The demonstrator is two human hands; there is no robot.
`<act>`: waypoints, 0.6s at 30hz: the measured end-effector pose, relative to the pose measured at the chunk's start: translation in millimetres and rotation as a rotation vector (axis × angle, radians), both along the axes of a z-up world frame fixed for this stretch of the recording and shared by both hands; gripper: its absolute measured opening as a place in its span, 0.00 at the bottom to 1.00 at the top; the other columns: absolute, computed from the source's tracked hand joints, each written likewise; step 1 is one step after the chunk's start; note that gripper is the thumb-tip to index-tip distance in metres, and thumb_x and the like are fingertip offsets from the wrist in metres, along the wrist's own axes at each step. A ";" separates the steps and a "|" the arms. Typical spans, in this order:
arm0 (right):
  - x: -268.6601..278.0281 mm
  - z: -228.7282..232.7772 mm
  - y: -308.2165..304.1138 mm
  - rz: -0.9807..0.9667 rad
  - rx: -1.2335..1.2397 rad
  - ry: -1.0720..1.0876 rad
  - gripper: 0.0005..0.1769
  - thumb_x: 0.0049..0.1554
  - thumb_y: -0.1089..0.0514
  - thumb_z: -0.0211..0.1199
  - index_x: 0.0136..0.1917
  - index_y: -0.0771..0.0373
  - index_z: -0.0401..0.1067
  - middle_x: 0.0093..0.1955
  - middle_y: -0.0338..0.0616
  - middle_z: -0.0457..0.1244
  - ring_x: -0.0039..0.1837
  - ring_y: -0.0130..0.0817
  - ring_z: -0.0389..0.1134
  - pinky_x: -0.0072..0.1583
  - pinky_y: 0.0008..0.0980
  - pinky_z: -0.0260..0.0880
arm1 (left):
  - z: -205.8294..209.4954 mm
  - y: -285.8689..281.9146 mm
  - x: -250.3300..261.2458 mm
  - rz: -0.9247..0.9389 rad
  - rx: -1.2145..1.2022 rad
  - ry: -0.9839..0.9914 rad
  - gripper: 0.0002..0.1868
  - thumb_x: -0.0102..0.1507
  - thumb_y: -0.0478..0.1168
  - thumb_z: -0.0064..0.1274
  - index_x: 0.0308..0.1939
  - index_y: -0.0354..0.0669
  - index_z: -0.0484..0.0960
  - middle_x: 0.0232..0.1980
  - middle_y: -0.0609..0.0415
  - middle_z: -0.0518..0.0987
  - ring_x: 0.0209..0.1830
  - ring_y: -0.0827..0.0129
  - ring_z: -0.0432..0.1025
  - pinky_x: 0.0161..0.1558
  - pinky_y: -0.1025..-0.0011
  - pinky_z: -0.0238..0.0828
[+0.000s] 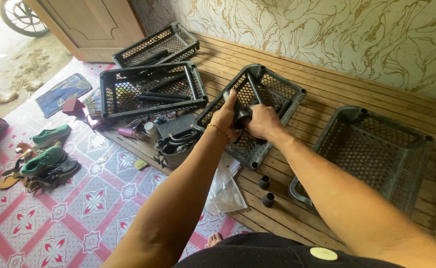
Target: The person repeatedly picks up black plastic pipe segments and end caps from a crate, fits the caps onto the pipe ends, and places the assembled pieces back into the crate. The activity continues with multiple pipe segments and caps handled one at a time.
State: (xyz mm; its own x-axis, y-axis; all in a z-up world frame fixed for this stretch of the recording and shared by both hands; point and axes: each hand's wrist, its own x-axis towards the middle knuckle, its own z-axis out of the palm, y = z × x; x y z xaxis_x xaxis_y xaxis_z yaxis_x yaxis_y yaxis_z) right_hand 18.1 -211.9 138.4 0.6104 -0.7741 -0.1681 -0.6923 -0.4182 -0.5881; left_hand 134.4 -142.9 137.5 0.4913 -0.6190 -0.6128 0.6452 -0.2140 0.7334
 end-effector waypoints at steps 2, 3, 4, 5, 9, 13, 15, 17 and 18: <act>-6.3 11.5 0.1 -0.025 -0.023 -0.038 0.21 0.65 0.43 0.60 0.49 0.65 0.72 0.34 0.44 0.63 0.31 0.32 0.61 0.34 0.37 0.63 | 16.9 -3.0 8.6 0.099 -0.181 0.094 0.37 0.56 0.68 0.63 0.49 0.37 0.75 0.47 0.46 0.82 0.47 0.54 0.80 0.46 0.58 0.78; -10.3 16.2 0.6 -0.038 -0.036 -0.055 0.27 0.66 0.37 0.60 0.48 0.65 0.73 0.34 0.44 0.62 0.32 0.32 0.59 0.35 0.38 0.60 | 25.1 -5.4 12.5 0.147 -0.273 0.143 0.38 0.58 0.66 0.64 0.51 0.34 0.73 0.48 0.44 0.81 0.48 0.51 0.81 0.49 0.57 0.80; -15.9 20.3 -0.1 -0.041 0.034 -0.148 0.27 0.64 0.38 0.63 0.50 0.67 0.71 0.34 0.43 0.62 0.33 0.31 0.61 0.36 0.36 0.63 | 33.9 -4.1 23.8 0.163 -0.280 0.092 0.38 0.58 0.69 0.61 0.49 0.37 0.75 0.46 0.47 0.81 0.46 0.56 0.79 0.46 0.59 0.76; -27.9 23.6 -2.7 -0.048 0.108 -0.238 0.29 0.61 0.39 0.67 0.52 0.69 0.70 0.35 0.42 0.62 0.34 0.29 0.62 0.37 0.33 0.67 | 41.7 0.4 38.8 0.177 -0.282 0.044 0.38 0.57 0.71 0.58 0.48 0.41 0.77 0.43 0.49 0.82 0.43 0.60 0.78 0.44 0.61 0.73; -35.4 32.1 -11.0 -0.146 0.609 -0.595 0.24 0.65 0.38 0.45 0.69 0.41 0.67 0.40 0.32 0.65 0.43 0.19 0.67 0.42 0.25 0.73 | 54.0 -1.3 69.0 0.188 -0.310 0.175 0.33 0.57 0.77 0.53 0.40 0.52 0.78 0.37 0.61 0.76 0.35 0.72 0.70 0.46 0.60 0.64; -27.9 34.0 -13.5 -0.134 0.347 -0.564 0.21 0.70 0.46 0.49 0.70 0.53 0.70 0.51 0.39 0.69 0.49 0.23 0.68 0.50 0.29 0.67 | 40.7 -10.3 62.0 0.159 -0.354 0.407 0.31 0.56 0.77 0.53 0.33 0.55 0.79 0.33 0.66 0.75 0.36 0.74 0.71 0.51 0.52 0.64; -24.3 37.8 -12.4 -0.150 0.410 -0.661 0.18 0.68 0.52 0.54 0.67 0.60 0.71 0.54 0.48 0.69 0.46 0.32 0.69 0.48 0.37 0.75 | 35.6 -9.6 53.0 0.137 -0.323 0.435 0.32 0.58 0.78 0.51 0.32 0.54 0.79 0.33 0.65 0.75 0.38 0.73 0.71 0.54 0.52 0.63; -17.6 44.1 -8.8 -0.117 0.307 -0.793 0.18 0.66 0.55 0.57 0.67 0.61 0.72 0.57 0.50 0.70 0.49 0.31 0.70 0.50 0.34 0.76 | 34.4 -6.6 41.9 0.054 -0.344 0.356 0.35 0.59 0.79 0.45 0.35 0.52 0.81 0.35 0.61 0.75 0.42 0.69 0.70 0.58 0.44 0.61; -15.4 48.1 -6.5 -0.101 0.254 -0.858 0.18 0.65 0.56 0.58 0.67 0.61 0.72 0.59 0.52 0.70 0.50 0.30 0.70 0.52 0.32 0.77 | 35.2 -4.9 35.5 0.013 -0.353 0.317 0.37 0.59 0.80 0.42 0.37 0.52 0.82 0.36 0.59 0.76 0.44 0.67 0.69 0.60 0.40 0.60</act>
